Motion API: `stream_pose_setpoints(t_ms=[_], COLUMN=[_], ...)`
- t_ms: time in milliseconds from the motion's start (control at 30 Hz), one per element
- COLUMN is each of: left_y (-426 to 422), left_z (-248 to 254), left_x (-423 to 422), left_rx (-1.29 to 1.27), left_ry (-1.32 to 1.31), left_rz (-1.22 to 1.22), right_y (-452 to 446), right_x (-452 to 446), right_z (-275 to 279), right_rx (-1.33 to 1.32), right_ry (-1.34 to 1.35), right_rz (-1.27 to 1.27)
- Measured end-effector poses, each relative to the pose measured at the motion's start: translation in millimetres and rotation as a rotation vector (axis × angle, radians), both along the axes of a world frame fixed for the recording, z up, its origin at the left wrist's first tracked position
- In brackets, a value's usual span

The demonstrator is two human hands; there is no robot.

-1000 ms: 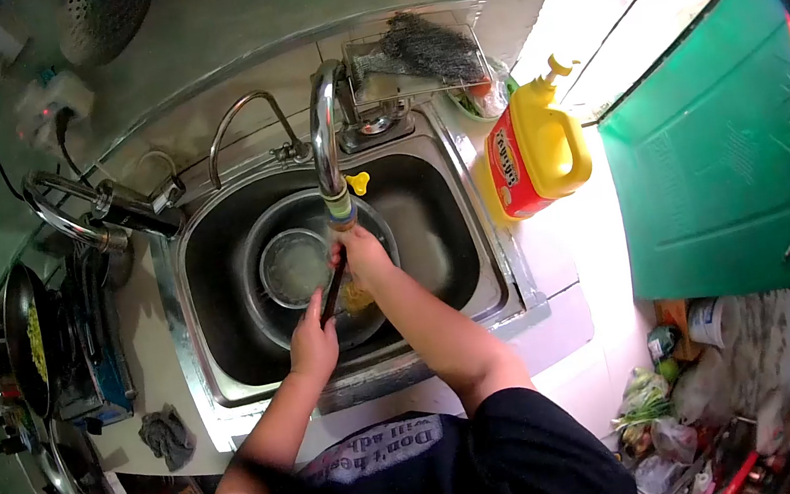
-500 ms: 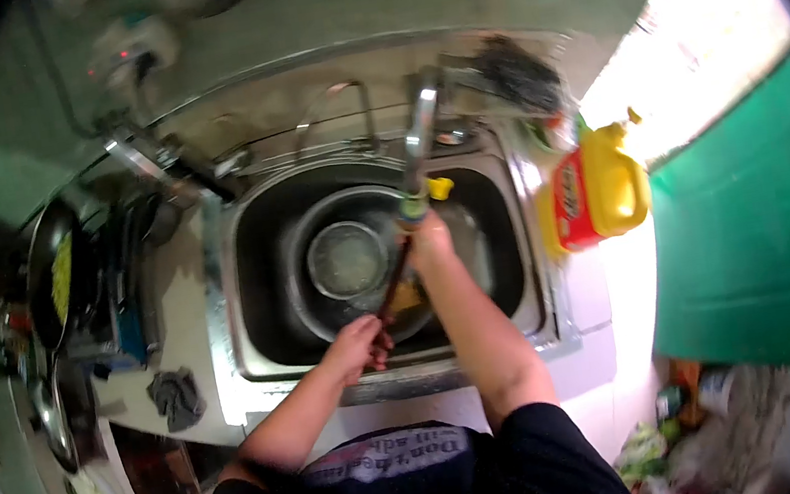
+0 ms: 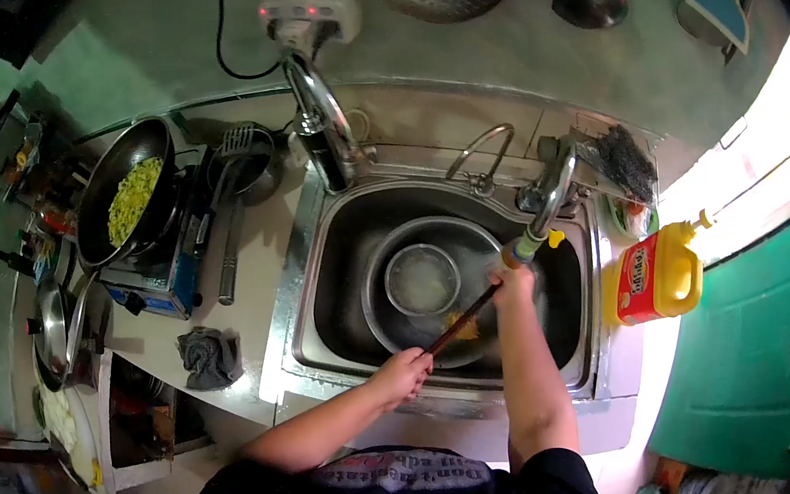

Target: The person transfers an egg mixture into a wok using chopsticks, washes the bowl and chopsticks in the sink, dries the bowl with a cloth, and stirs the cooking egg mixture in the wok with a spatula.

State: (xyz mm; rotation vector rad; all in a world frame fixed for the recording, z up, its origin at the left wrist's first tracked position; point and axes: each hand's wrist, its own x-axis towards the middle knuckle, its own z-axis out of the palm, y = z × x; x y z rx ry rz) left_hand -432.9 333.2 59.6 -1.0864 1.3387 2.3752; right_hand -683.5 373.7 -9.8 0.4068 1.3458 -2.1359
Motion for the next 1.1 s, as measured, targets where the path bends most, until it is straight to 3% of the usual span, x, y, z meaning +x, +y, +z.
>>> stream_pose_setpoints(t_ms=[33,100,167,233,300,367,467,567,600,633,700,767,833,867,967,1100], left_y=[-4.3,-15.3,-27.3,-41.1,-47.5,-51.4,-60.5,-65.3,-65.8,-64.0,-66.8,-67.0,-72.0,-75.5,-79.3,-80.5], left_z=[0.8,-0.4,-2.1,1.9,11.7,20.6,32.6,41.6,43.9,41.6,41.5,54.5,66.3,72.3,83.8,83.5], left_x=[9.9,30.0,48.9,57.7,63.7,69.3,79.4,96.4,102.9,107.3,114.3,133.9,161.0,177.3,232.6,308.7], left_rx=[-0.023,-0.005,0.048,0.074,0.078,0.074,0.103,0.018,-0.197,-0.195,-1.144,-1.225,-1.263,-1.292,-1.371,-1.374], left_ry=[-0.021,-0.05,-0.128,-0.093,-0.102,-0.062,0.029,0.238,0.306,0.314,0.585,0.54,0.545,0.463,0.324,0.209], left_rz=[-0.021,0.016,0.08,0.08,-0.005,-0.042,-0.146,0.033,0.112,0.141,0.404,0.412,0.151,0.072,0.091,0.15], right_y=[4.7,16.5,45.9,39.3,25.7,15.1,0.3,-10.0,-12.6,-13.5,-22.4,-28.2,-31.8,-36.1,-50.8,-79.1], right_x=[-9.4,-7.0,7.4,82.5,149.0,183.4,202.4,206.5,207.5,209.6,222.4,248.3,273.2,278.7,314.1,348.9], right_z=[-2.5,-0.3,-11.4,52.0,101.1,111.4,112.0,122.9,128.3,136.5,161.8,188.5,199.7,198.6,208.0,225.7], right_rx=[0.084,0.354,0.947,0.844,0.852,0.725,0.736,0.791,0.791,0.774,0.604,0.482,0.284,0.162,-0.053,-0.159], right_ry=[-0.02,0.265,1.406,1.647,1.617,1.759,1.92,1.998,2.038,2.061,1.821,1.718,1.304,1.238,0.863,1.05], right_rz=[-0.063,-0.056,0.365,0.548,0.878,1.068,1.077,1.155,1.038,1.058,1.015,1.013,1.047,1.115,1.142,1.413])
